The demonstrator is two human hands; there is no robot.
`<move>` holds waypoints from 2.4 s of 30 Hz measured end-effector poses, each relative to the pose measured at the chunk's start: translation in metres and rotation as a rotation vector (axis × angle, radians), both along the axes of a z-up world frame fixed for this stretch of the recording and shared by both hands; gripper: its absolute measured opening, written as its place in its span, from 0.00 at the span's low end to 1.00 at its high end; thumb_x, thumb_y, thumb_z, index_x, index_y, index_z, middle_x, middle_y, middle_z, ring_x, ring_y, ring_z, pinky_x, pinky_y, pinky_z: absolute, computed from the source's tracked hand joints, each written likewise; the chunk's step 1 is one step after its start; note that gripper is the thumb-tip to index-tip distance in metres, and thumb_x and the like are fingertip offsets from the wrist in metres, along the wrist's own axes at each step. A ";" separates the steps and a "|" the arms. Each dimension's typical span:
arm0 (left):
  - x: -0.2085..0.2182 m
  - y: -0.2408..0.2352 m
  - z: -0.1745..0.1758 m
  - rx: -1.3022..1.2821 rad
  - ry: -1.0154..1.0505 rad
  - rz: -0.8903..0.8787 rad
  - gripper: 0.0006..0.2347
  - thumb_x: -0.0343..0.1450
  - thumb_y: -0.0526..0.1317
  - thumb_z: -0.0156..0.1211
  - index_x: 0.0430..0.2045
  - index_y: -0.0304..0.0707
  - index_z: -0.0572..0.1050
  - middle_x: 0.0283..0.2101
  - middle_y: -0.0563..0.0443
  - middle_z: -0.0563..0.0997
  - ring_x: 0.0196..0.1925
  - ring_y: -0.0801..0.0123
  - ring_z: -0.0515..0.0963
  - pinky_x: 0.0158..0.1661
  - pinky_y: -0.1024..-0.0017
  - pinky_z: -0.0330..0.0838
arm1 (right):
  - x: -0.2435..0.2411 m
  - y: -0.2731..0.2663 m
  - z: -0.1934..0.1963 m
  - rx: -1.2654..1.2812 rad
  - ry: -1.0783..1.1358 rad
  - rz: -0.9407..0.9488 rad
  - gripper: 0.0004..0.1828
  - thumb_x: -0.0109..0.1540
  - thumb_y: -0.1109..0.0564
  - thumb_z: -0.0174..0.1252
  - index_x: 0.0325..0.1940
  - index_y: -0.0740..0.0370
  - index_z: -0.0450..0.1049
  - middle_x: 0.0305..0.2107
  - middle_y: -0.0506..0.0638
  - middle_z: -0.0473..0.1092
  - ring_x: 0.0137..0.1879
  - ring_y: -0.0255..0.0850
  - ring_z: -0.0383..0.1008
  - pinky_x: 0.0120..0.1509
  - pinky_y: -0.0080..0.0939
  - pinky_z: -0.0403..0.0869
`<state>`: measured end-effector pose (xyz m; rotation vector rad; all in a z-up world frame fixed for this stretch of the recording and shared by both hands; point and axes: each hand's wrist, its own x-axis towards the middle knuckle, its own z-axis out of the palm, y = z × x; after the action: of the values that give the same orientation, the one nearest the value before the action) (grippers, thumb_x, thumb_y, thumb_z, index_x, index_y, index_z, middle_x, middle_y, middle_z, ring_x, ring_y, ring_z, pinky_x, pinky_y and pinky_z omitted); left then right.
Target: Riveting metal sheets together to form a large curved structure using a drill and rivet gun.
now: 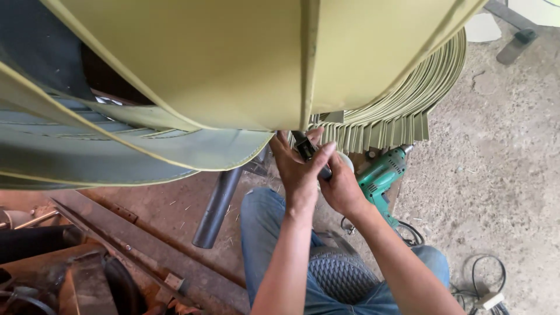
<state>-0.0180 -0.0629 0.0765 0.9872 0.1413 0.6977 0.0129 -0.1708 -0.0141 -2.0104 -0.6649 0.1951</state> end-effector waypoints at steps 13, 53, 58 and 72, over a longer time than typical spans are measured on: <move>0.036 -0.017 -0.021 0.026 0.211 0.379 0.30 0.65 0.34 0.76 0.56 0.25 0.62 0.47 0.44 0.71 0.39 0.69 0.70 0.39 0.73 0.68 | 0.011 -0.005 0.036 0.146 0.056 0.108 0.35 0.58 0.60 0.61 0.70 0.67 0.63 0.58 0.64 0.70 0.65 0.56 0.72 0.66 0.48 0.70; 0.014 -0.008 0.018 -0.001 0.109 0.223 0.25 0.67 0.27 0.69 0.58 0.29 0.64 0.51 0.48 0.75 0.39 0.71 0.75 0.37 0.72 0.73 | -0.018 0.005 0.050 -0.035 -0.324 -0.179 0.27 0.50 0.59 0.63 0.52 0.70 0.67 0.44 0.64 0.67 0.50 0.64 0.70 0.51 0.58 0.71; 0.013 -0.006 0.019 -0.024 0.139 0.218 0.25 0.67 0.28 0.68 0.58 0.31 0.64 0.52 0.48 0.75 0.36 0.70 0.74 0.35 0.73 0.72 | -0.013 0.001 0.059 0.075 -0.465 -0.120 0.38 0.47 0.62 0.59 0.62 0.77 0.64 0.54 0.72 0.66 0.59 0.69 0.67 0.58 0.59 0.70; 0.007 0.015 -0.002 -0.031 0.251 -0.092 0.09 0.63 0.35 0.70 0.34 0.34 0.79 0.32 0.52 0.85 0.38 0.72 0.83 0.47 0.73 0.75 | -0.001 0.023 0.020 0.065 -0.115 -0.108 0.26 0.50 0.63 0.64 0.52 0.69 0.70 0.43 0.64 0.70 0.50 0.64 0.72 0.53 0.57 0.73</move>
<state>-0.0114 -0.0478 0.0745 1.0421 0.3229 0.4844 0.0115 -0.1482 0.0062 -1.9999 -0.6248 -0.0062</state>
